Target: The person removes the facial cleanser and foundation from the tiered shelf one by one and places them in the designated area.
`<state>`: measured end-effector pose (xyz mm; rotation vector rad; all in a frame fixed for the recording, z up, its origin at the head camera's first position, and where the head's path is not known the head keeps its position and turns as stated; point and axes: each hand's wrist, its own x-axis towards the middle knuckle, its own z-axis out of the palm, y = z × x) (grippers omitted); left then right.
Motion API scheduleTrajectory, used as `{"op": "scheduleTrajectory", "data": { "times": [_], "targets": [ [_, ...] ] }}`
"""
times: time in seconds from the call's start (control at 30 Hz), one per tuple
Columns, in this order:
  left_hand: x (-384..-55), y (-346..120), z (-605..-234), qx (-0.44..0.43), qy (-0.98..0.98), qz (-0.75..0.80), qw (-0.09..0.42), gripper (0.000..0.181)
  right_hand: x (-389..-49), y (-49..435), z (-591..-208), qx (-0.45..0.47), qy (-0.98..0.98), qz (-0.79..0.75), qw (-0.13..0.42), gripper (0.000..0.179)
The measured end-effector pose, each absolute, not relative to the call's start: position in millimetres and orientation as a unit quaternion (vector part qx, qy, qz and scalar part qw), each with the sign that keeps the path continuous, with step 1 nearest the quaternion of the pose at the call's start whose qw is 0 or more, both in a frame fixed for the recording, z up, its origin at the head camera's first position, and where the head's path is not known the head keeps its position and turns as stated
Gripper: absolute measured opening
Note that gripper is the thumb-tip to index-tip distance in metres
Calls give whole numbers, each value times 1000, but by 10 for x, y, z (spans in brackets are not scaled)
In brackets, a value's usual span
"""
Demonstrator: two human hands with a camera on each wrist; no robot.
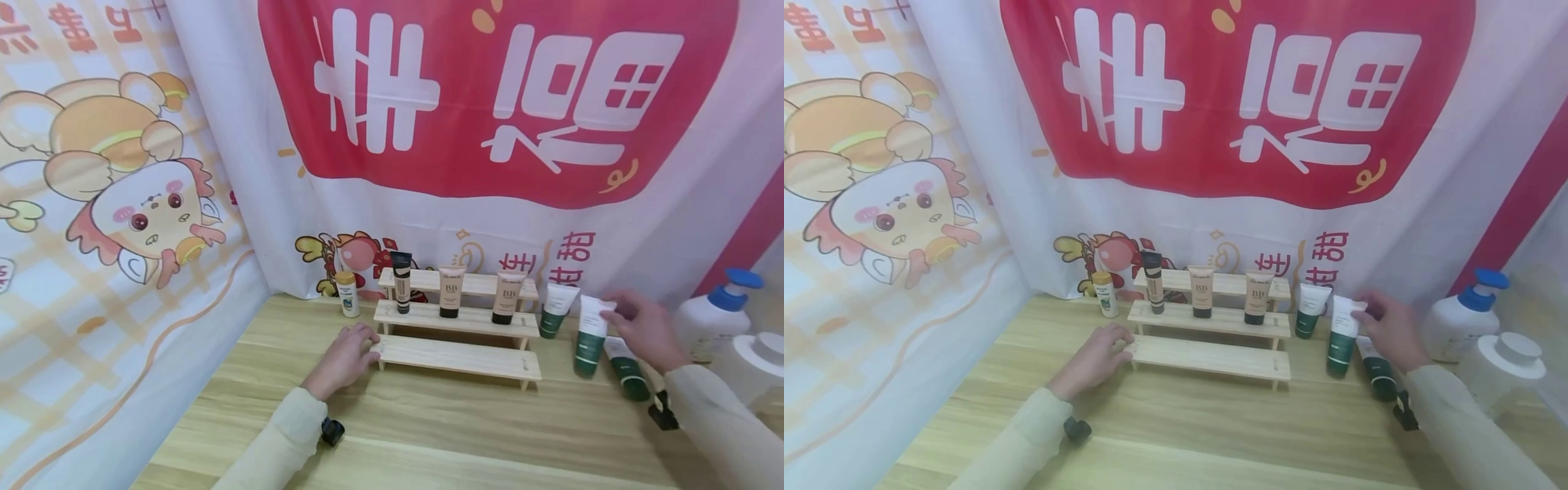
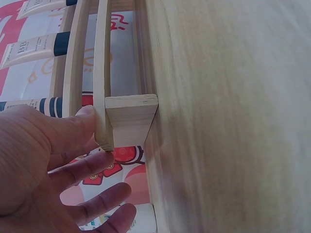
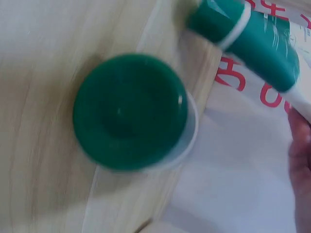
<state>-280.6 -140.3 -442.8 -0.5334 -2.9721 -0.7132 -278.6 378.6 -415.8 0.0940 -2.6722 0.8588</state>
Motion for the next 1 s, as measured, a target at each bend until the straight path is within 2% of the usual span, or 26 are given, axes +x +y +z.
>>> {"op": "scheduleTrajectory", "data": {
  "times": [0.17,0.33,0.77,0.9,1.0],
  "targets": [
    [-2794,-1411,-4411,-169,-959,-226,17,26,-2861,3842,-4203,61,-952,292,65,34],
    [-2783,-1404,-4408,-169,-958,-230,12,26,-2963,3855,-4277,62,-955,291,9,36],
    [-2793,-1371,-4384,-168,-959,-229,16,26,-3183,3902,-4327,40,-965,258,-28,29],
    [-2782,-1385,-4385,-169,-958,-230,17,26,-3163,3873,-4293,44,-965,257,-21,29],
    [-2776,-1392,-4385,-168,-958,-231,17,26,-3115,3833,-4258,28,-959,281,4,38]
  ]
}}
